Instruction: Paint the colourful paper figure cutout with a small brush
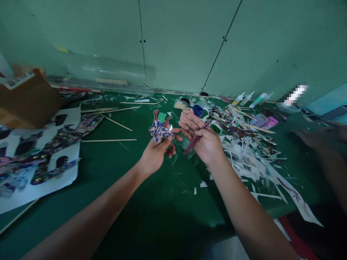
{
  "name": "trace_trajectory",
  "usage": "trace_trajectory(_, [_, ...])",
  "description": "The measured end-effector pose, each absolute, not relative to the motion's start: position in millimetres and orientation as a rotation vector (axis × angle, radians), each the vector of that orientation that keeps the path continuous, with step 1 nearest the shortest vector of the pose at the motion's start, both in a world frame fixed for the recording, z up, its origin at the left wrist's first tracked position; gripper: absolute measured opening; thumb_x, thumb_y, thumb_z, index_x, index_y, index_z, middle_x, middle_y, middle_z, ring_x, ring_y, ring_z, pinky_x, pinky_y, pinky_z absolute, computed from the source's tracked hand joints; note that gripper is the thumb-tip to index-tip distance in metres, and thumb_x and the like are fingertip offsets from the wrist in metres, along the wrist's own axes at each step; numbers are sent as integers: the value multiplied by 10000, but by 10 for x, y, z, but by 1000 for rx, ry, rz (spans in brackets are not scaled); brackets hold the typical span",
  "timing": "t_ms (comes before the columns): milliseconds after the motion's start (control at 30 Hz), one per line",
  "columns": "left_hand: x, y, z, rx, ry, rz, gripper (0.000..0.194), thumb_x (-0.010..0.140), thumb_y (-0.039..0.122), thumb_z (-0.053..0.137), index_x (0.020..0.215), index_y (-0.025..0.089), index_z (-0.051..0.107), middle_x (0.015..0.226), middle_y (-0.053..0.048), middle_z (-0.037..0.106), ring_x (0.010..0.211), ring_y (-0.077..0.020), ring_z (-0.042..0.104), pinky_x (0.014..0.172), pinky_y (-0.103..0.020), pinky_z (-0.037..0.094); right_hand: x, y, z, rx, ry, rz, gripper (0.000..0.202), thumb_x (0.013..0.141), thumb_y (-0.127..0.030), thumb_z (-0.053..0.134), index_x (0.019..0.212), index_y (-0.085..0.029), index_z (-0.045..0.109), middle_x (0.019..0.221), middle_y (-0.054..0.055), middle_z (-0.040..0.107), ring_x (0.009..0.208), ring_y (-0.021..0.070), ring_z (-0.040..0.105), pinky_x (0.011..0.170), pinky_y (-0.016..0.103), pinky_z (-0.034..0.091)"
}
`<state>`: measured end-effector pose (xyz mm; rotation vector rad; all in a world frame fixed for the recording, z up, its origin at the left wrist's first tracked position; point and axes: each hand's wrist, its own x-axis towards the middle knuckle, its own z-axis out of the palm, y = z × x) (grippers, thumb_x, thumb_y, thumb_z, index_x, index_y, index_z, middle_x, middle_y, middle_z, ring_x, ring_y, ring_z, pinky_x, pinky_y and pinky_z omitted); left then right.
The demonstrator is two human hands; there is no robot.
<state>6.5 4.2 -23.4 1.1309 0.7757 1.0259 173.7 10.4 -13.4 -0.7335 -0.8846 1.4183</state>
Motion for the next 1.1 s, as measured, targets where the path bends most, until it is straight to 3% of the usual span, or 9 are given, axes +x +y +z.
trace_trajectory(167, [41,63,-220,1104,799,1032,149,798,232,521,863,160,635,795,-41,655,529,-103,525,500,-254,424,1723,85,-117,-812,-812,1474,446,807,-132,505,1241,-218,560,1120,49,719,944,181,701,795,342,598])
trace_trajectory(300, [32,67,-214,1047,843,1058,248,849,400,539,875,167,617,722,-38,660,542,-144,584,524,-286,460,1718,42,-100,-904,-929,1468,478,887,-254,513,1359,-287,445,1003,23,739,554,119,648,492,277,569])
trace_trajectory(367, [30,83,-227,1021,918,1117,262,831,423,586,890,172,630,750,-43,673,604,-159,614,555,-288,483,1712,32,-91,-913,-1006,1453,529,850,-183,514,1357,-315,442,1061,10,721,578,111,642,557,293,582])
trace_trajectory(500, [12,124,-241,1048,1031,1150,204,777,366,678,822,168,659,702,-26,640,588,-123,565,509,-235,441,1691,50,-94,-934,-1118,1358,491,755,-91,489,1200,-279,577,1184,13,659,938,168,643,789,338,559])
trace_trajectory(633, [-9,128,-214,1081,986,1130,226,723,337,743,815,164,631,656,-5,616,507,-119,570,460,-243,463,1695,62,-131,-1069,-1227,1284,194,892,-302,490,1054,-259,587,800,-8,621,508,89,478,448,235,384])
trace_trajectory(733, [-19,113,-182,1051,971,1108,281,690,339,773,859,147,658,740,-40,669,552,-159,645,498,-279,537,1701,49,-160,-1087,-1283,1350,221,907,-487,498,949,-269,498,655,-57,469,388,49,250,374,214,164])
trace_trajectory(833, [-25,98,-150,1044,939,1056,293,697,351,768,878,137,682,804,-73,700,592,-187,677,508,-299,566,1699,37,-179,-1005,-1401,1286,279,906,-509,506,828,-251,434,707,-36,504,406,56,306,382,230,212])
trace_trajectory(967, [-26,91,-121,1032,948,1045,323,737,407,730,909,135,697,814,-91,714,574,-181,667,480,-300,564,1681,27,-191,-1036,-1597,1062,292,934,-490,470,817,-231,540,751,2,558,477,90,445,463,269,363])
trace_trajectory(1100, [-18,85,-109,1042,989,1046,316,734,418,734,885,141,705,703,-59,677,549,-157,623,441,-271,534,1642,8,-199,-1082,-1628,956,305,954,-469,444,802,-228,552,641,-9,522,504,110,431,486,270,326])
